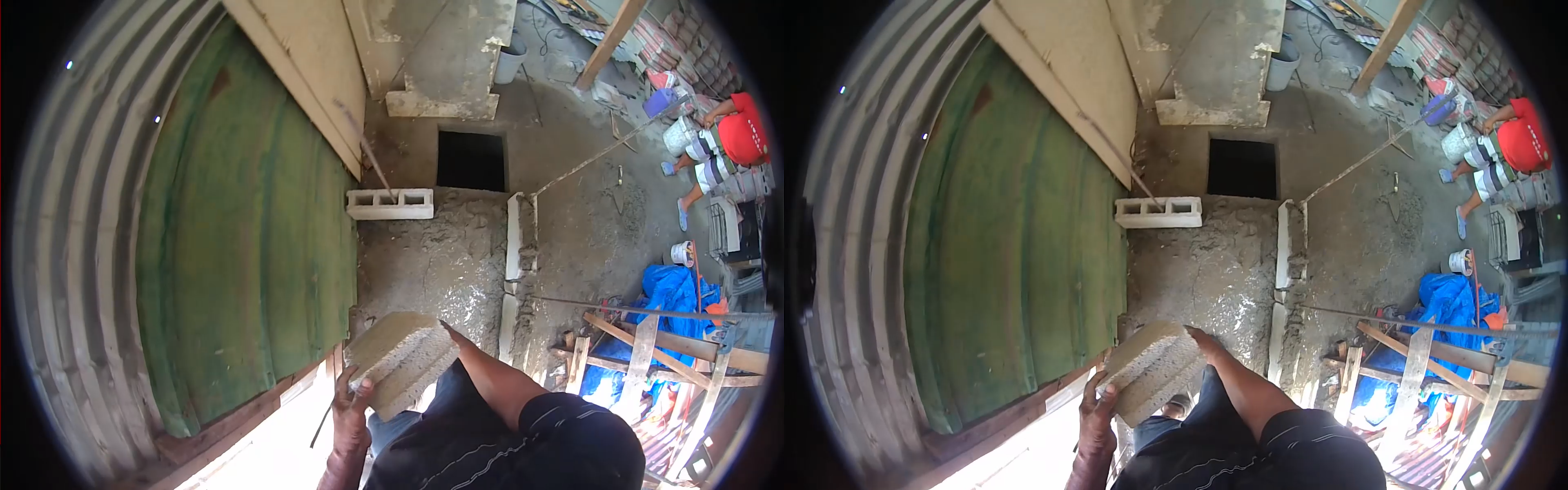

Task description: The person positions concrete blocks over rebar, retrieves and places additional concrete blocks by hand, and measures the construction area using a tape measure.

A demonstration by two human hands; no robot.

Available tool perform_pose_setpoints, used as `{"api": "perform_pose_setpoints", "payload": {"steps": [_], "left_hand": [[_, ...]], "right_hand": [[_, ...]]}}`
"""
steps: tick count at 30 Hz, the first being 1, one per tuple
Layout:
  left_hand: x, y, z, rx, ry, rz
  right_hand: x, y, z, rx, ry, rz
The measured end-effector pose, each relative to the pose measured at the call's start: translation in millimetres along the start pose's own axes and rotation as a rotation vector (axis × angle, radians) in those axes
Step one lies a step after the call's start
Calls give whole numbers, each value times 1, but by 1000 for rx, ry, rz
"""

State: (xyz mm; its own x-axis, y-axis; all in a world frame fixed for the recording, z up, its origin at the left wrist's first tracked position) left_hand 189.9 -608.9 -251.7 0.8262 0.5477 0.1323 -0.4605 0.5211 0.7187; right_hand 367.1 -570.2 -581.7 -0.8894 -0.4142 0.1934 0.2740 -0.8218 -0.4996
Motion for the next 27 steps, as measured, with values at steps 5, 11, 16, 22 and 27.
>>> {"api": "perform_pose_setpoints", "payload": {"steps": [5, 11, 16, 22, 27], "left_hand": [[37, 24, -23, -25, 32, -103], [49, 61, -79, -39, -44, -135], [56, 50, -161, -127, -122, 46], [134, 39, -255, -72, -91, -171], [145, 6, -335, -143, -102, -207]], "right_hand": [[-7, -88, 36, 42, 0, -169], [-51, -124, 7, 93, 61, -212], [-139, -168, -22, -223, 123, 85], [-222, -191, -62, -92, 319, 309], [-293, -216, -83, -529, 676, 335]]}}
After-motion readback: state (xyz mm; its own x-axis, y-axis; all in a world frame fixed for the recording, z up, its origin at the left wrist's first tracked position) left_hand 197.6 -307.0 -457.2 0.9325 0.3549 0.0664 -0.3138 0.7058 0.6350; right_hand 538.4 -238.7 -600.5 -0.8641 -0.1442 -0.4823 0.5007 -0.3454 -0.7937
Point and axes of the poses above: each hand's wrist, its own z-axis away from the middle knuckle, its own x-axis out of the palm, y = z × x, the point moved 10 cm from there along -z, towards the middle knuckle, and after that the axes turned 4 degrees about z, right-handed, at the moved point
